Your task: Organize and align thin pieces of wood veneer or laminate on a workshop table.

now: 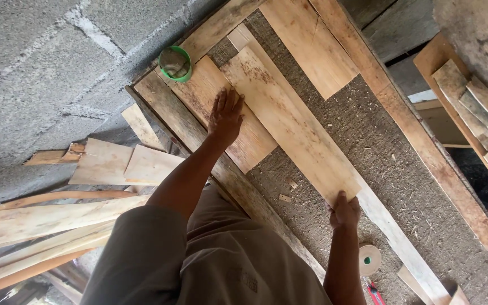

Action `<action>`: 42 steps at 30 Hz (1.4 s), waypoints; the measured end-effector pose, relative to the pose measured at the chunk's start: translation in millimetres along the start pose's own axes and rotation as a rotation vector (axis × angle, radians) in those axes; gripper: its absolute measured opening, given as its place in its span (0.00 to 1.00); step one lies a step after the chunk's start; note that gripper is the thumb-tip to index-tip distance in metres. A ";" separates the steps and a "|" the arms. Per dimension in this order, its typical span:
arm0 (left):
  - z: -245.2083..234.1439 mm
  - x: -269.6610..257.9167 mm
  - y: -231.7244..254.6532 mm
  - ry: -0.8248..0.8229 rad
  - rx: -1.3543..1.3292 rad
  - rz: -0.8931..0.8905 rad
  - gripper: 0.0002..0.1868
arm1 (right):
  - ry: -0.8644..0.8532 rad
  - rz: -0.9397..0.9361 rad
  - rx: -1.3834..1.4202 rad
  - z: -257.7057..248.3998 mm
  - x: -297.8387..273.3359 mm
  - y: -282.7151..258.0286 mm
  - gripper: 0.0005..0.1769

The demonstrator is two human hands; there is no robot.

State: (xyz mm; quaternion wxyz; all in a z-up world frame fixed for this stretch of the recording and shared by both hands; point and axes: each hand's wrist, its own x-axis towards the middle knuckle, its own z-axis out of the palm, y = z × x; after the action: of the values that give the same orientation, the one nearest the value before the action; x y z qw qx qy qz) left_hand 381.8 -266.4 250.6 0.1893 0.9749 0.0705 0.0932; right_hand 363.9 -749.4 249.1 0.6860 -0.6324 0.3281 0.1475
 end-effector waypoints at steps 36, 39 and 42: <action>8.6 6.5 -4.5 -0.172 0.144 -0.005 0.38 | -0.118 -0.509 -1.928 -29.8 6.2 -100.5 0.44; 8.1 6.4 -3.1 -0.200 0.148 -0.023 0.38 | -0.153 -0.469 -1.932 -29.3 5.6 -109.9 0.41; 7.3 7.0 -2.1 -0.218 0.163 -0.028 0.38 | -0.097 -0.560 -2.052 -39.3 11.2 -114.3 0.39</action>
State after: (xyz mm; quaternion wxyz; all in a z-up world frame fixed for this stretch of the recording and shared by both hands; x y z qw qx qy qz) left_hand 389.9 -265.8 244.3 0.1173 0.9903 0.0704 -0.0221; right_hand 432.5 -807.5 330.7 -0.1536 -0.9544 -0.1381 0.2153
